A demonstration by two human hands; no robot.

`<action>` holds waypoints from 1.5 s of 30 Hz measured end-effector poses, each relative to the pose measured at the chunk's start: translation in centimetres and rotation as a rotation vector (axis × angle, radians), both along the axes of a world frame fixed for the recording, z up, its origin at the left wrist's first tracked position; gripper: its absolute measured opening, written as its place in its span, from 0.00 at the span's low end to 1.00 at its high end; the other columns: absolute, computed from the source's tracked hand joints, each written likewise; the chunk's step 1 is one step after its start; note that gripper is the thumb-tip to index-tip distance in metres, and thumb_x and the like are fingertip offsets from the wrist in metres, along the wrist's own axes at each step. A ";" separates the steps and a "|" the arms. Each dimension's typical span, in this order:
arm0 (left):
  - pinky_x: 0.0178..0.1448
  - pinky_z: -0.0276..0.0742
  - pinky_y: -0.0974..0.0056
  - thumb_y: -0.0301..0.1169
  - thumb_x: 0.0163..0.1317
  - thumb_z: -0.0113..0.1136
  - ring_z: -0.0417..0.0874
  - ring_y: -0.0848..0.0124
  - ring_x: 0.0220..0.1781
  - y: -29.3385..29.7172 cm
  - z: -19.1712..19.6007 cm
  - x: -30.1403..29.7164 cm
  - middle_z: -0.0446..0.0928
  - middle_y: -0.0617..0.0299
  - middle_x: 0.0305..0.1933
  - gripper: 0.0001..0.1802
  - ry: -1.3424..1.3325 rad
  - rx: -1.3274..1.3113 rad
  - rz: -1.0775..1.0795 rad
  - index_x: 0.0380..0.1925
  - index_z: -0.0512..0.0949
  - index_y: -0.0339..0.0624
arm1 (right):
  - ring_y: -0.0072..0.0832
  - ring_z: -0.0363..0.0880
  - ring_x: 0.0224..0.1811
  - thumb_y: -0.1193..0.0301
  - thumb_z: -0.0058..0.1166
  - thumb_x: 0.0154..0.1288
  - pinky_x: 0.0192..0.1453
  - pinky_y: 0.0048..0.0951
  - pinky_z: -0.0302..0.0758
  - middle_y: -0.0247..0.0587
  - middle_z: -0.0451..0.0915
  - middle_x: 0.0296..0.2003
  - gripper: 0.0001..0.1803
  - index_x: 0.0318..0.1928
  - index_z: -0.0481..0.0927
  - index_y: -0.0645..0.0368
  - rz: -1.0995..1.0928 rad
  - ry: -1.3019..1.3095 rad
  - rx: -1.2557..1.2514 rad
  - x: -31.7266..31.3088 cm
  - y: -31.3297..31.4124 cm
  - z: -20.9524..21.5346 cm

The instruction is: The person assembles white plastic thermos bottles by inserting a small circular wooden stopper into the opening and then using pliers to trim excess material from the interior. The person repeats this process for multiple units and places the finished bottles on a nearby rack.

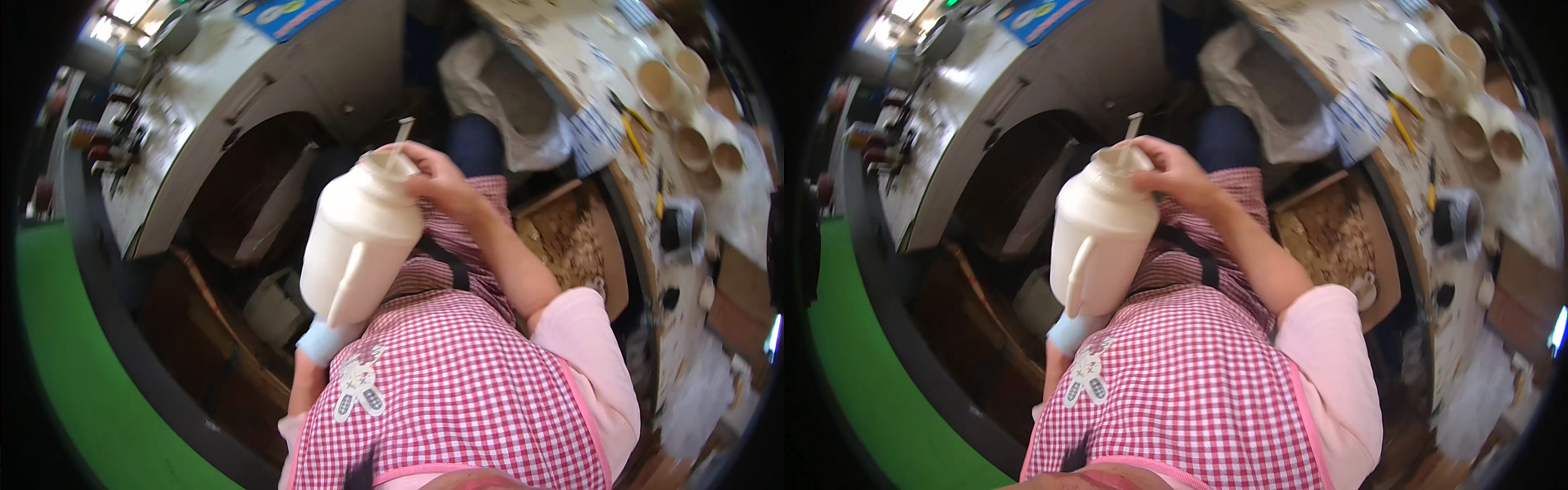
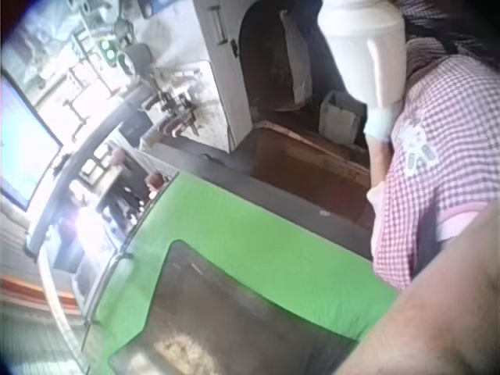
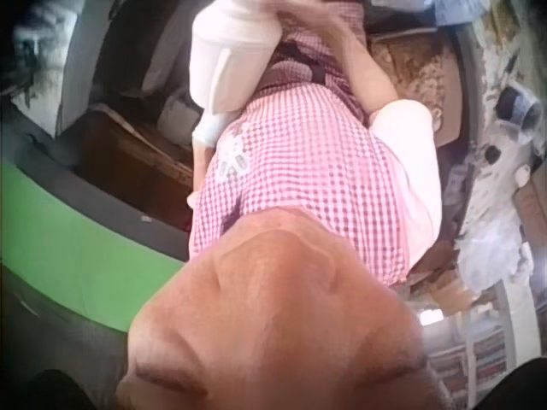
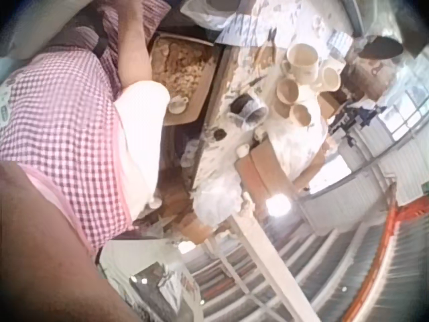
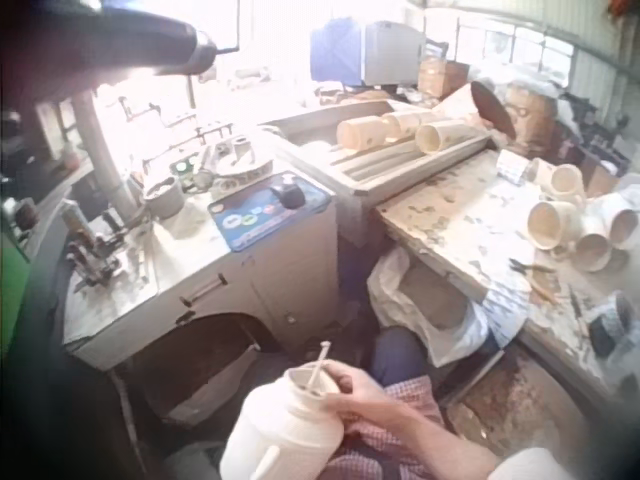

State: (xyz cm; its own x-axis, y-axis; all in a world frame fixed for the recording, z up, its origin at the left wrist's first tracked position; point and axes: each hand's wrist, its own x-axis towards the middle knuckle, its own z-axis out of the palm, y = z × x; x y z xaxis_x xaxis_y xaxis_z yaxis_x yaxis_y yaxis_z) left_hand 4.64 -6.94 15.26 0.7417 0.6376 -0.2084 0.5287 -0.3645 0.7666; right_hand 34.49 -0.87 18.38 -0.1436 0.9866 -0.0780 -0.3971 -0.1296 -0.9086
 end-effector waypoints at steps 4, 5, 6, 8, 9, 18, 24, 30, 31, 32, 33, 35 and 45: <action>0.58 0.81 0.58 0.30 0.70 0.61 0.88 0.55 0.55 0.6 9.4 -6.4 0.85 0.44 0.52 0.16 0.391 -0.308 0.148 0.56 0.83 0.40 | 0.29 0.82 0.60 0.43 0.78 0.50 0.68 0.31 0.75 0.42 0.83 0.57 0.50 0.66 0.76 0.63 -0.112 -0.002 0.039 1.0 -1.5 0.6; 0.61 0.80 0.59 0.29 0.69 0.62 0.88 0.59 0.58 1.6 10.7 -6.4 0.85 0.44 0.56 0.17 0.354 -0.070 0.249 0.57 0.83 0.39 | 0.30 0.82 0.60 0.46 0.77 0.51 0.68 0.32 0.76 0.43 0.83 0.57 0.48 0.66 0.77 0.63 -0.035 -0.018 0.061 0.9 -1.5 1.1; 0.66 0.78 0.58 0.28 0.70 0.62 0.85 0.60 0.61 2.4 11.3 -5.5 0.84 0.46 0.59 0.17 0.069 0.034 0.445 0.57 0.83 0.35 | 0.30 0.82 0.59 0.48 0.77 0.52 0.67 0.33 0.77 0.44 0.84 0.57 0.46 0.65 0.77 0.63 0.023 -0.054 0.042 0.8 -1.4 1.7; 0.80 0.62 0.53 0.48 0.69 0.68 0.70 0.54 0.78 4.8 11.6 -2.5 0.69 0.45 0.76 0.42 -0.486 0.003 0.466 0.72 0.68 0.29 | 0.31 0.84 0.56 0.53 0.77 0.56 0.63 0.32 0.78 0.45 0.85 0.53 0.40 0.63 0.79 0.65 0.149 -0.071 0.127 -0.9 -1.3 2.9; 0.83 0.56 0.50 0.58 0.62 0.71 0.61 0.53 0.83 5.7 11.8 -0.9 0.60 0.45 0.82 0.55 -0.558 -0.047 0.400 0.77 0.60 0.29 | 0.32 0.84 0.56 0.51 0.76 0.57 0.63 0.32 0.78 0.46 0.86 0.53 0.40 0.62 0.79 0.65 0.142 -0.118 0.199 -2.0 -1.3 3.3; 0.70 0.66 0.61 0.39 0.64 0.66 0.75 0.64 0.64 10.5 11.7 5.2 0.73 0.49 0.71 0.20 -0.347 -0.217 0.165 0.48 0.77 0.36 | 0.33 0.84 0.54 0.61 0.52 0.79 0.61 0.37 0.80 0.42 0.87 0.50 0.17 0.56 0.85 0.58 -0.693 -1.061 0.069 20.3 -10.6 3.8; 0.49 0.72 0.68 0.31 0.55 0.65 0.78 0.75 0.46 8.9 11.2 1.9 0.81 0.56 0.48 0.13 -0.517 -0.202 0.491 0.36 0.79 0.33 | 0.58 0.82 0.59 0.72 0.52 0.67 0.62 0.53 0.80 0.66 0.81 0.55 0.16 0.50 0.87 0.63 -0.656 -2.111 -1.100 42.6 -22.1 2.3; 0.71 0.75 0.44 0.28 0.60 0.71 0.77 0.42 0.70 10.0 14.9 -2.1 0.71 0.31 0.71 0.12 -0.531 0.533 0.468 0.40 0.80 0.33 | 0.62 0.84 0.52 0.60 0.52 0.68 0.56 0.58 0.79 0.68 0.84 0.47 0.22 0.41 0.87 0.70 -0.810 -1.947 -0.980 49.1 -23.8 0.9; 0.69 0.77 0.43 0.26 0.57 0.71 0.77 0.41 0.69 10.1 14.9 -2.6 0.73 0.30 0.69 0.12 -0.476 0.609 0.445 0.38 0.81 0.33 | 0.54 0.87 0.38 0.58 0.54 0.70 0.44 0.50 0.82 0.61 0.87 0.36 0.21 0.40 0.86 0.67 -1.036 -1.864 -0.928 47.9 -22.2 1.6; 0.72 0.74 0.45 0.25 0.59 0.71 0.76 0.43 0.70 10.1 14.8 -3.1 0.74 0.33 0.69 0.10 -0.366 0.700 0.380 0.39 0.83 0.32 | 0.35 0.79 0.25 0.60 0.53 0.72 0.32 0.34 0.78 0.40 0.79 0.26 0.16 0.44 0.82 0.60 -1.288 -0.905 -0.624 45.2 -20.8 2.6; 0.70 0.74 0.46 0.25 0.55 0.73 0.78 0.44 0.68 10.0 14.3 -3.3 0.75 0.33 0.67 0.12 -0.306 0.724 0.348 0.38 0.84 0.33 | 0.20 0.69 0.27 0.64 0.50 0.76 0.28 0.21 0.69 0.30 0.69 0.30 0.11 0.50 0.75 0.55 -1.163 -0.308 -0.325 41.4 -19.1 3.2; 0.68 0.75 0.47 0.28 0.49 0.77 0.80 0.42 0.66 9.8 13.1 -3.4 0.78 0.36 0.65 0.15 -0.233 0.713 0.243 0.36 0.84 0.37 | 0.20 0.69 0.35 0.69 0.45 0.79 0.30 0.20 0.69 0.36 0.71 0.41 0.16 0.61 0.72 0.60 -0.730 0.105 -0.159 31.6 -13.7 4.1; 0.62 0.81 0.50 0.37 0.41 0.85 0.85 0.48 0.56 11.4 11.8 -2.2 0.84 0.50 0.54 0.20 -0.272 0.548 -0.050 0.29 0.82 0.44 | 0.36 0.84 0.39 0.62 0.60 0.73 0.38 0.32 0.80 0.40 0.82 0.36 0.14 0.48 0.82 0.60 0.307 -1.432 0.805 -4.6 0.4 9.8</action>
